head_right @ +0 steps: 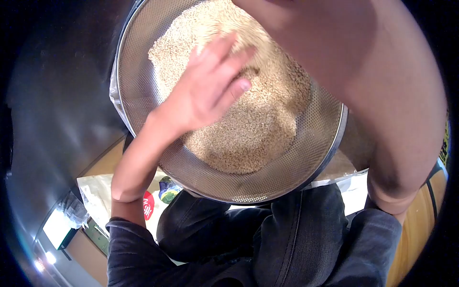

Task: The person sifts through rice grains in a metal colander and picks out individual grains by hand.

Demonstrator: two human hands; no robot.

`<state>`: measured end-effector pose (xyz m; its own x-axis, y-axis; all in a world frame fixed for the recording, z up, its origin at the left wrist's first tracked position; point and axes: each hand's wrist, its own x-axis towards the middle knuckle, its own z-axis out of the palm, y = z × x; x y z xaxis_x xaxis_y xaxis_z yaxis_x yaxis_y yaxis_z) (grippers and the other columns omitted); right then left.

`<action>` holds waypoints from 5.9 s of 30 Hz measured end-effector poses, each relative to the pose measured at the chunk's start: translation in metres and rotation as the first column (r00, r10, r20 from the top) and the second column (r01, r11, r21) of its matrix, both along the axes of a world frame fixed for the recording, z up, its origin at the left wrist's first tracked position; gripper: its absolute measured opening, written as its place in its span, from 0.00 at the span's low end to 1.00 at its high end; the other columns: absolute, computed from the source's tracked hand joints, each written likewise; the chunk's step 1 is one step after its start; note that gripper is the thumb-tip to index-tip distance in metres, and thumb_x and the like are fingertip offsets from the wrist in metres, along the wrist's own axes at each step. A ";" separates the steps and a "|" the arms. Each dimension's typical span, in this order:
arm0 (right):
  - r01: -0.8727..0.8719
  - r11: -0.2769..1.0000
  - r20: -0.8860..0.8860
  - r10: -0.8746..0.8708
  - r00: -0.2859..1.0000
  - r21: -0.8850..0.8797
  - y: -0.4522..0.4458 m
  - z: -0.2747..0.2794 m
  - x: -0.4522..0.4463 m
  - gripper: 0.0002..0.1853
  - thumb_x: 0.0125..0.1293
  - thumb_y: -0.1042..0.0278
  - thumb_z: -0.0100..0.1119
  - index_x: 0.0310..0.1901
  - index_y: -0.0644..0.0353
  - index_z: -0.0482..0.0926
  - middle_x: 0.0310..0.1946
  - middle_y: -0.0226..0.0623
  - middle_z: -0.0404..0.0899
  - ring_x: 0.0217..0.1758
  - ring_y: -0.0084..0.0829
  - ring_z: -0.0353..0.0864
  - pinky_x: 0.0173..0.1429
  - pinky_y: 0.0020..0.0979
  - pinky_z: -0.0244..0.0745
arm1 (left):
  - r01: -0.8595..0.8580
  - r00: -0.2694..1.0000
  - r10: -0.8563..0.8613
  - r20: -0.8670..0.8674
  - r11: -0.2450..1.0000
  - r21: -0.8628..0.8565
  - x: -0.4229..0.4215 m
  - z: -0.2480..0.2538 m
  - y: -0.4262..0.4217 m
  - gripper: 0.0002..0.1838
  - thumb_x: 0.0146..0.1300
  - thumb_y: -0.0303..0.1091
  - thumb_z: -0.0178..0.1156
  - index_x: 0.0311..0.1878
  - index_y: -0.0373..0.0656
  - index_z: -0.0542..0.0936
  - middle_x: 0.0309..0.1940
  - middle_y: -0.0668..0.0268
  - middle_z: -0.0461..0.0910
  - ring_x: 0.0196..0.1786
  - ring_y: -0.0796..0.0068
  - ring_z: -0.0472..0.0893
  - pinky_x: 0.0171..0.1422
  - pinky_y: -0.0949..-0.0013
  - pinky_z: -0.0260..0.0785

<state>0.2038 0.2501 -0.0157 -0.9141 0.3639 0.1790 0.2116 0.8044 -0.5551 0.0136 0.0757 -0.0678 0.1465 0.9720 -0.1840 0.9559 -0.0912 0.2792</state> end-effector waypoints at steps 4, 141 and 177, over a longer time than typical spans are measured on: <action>0.002 1.000 -0.007 -0.002 1.000 -0.001 -0.002 0.000 0.001 0.04 0.63 0.70 0.65 0.35 0.61 0.83 0.32 0.37 0.81 0.33 0.37 0.84 0.36 0.34 0.80 | 0.166 0.949 -0.157 0.272 0.986 -0.012 0.024 0.008 -0.019 0.20 0.69 0.40 0.63 0.61 0.43 0.81 0.65 0.56 0.73 0.65 0.59 0.76 0.69 0.50 0.72; -0.039 0.999 0.094 0.036 0.995 0.030 -0.021 0.004 -0.032 0.06 0.68 0.74 0.68 0.45 0.62 0.85 0.41 0.33 0.85 0.39 0.28 0.82 0.43 0.29 0.74 | -0.600 0.207 0.731 0.650 0.620 -0.506 -0.021 0.021 -0.036 0.10 0.77 0.28 0.59 0.54 0.38 0.87 0.30 0.80 0.80 0.29 0.95 0.66 0.33 0.83 0.56; -0.112 0.988 0.035 0.109 0.993 0.105 -0.019 -0.005 -0.029 0.06 0.69 0.71 0.67 0.45 0.59 0.87 0.41 0.33 0.86 0.39 0.27 0.83 0.42 0.30 0.76 | -0.568 0.822 0.557 0.121 0.817 0.095 -0.022 0.019 0.017 0.07 0.66 0.34 0.65 0.44 0.46 0.87 0.36 0.59 0.88 0.39 0.56 0.88 0.45 0.58 0.81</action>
<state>0.1746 0.2307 -0.0208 -0.9530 0.2405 0.1842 0.1328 0.8782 -0.4595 -0.0085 0.0930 -0.0490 -0.4236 0.9030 -0.0721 0.8243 0.4172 0.3828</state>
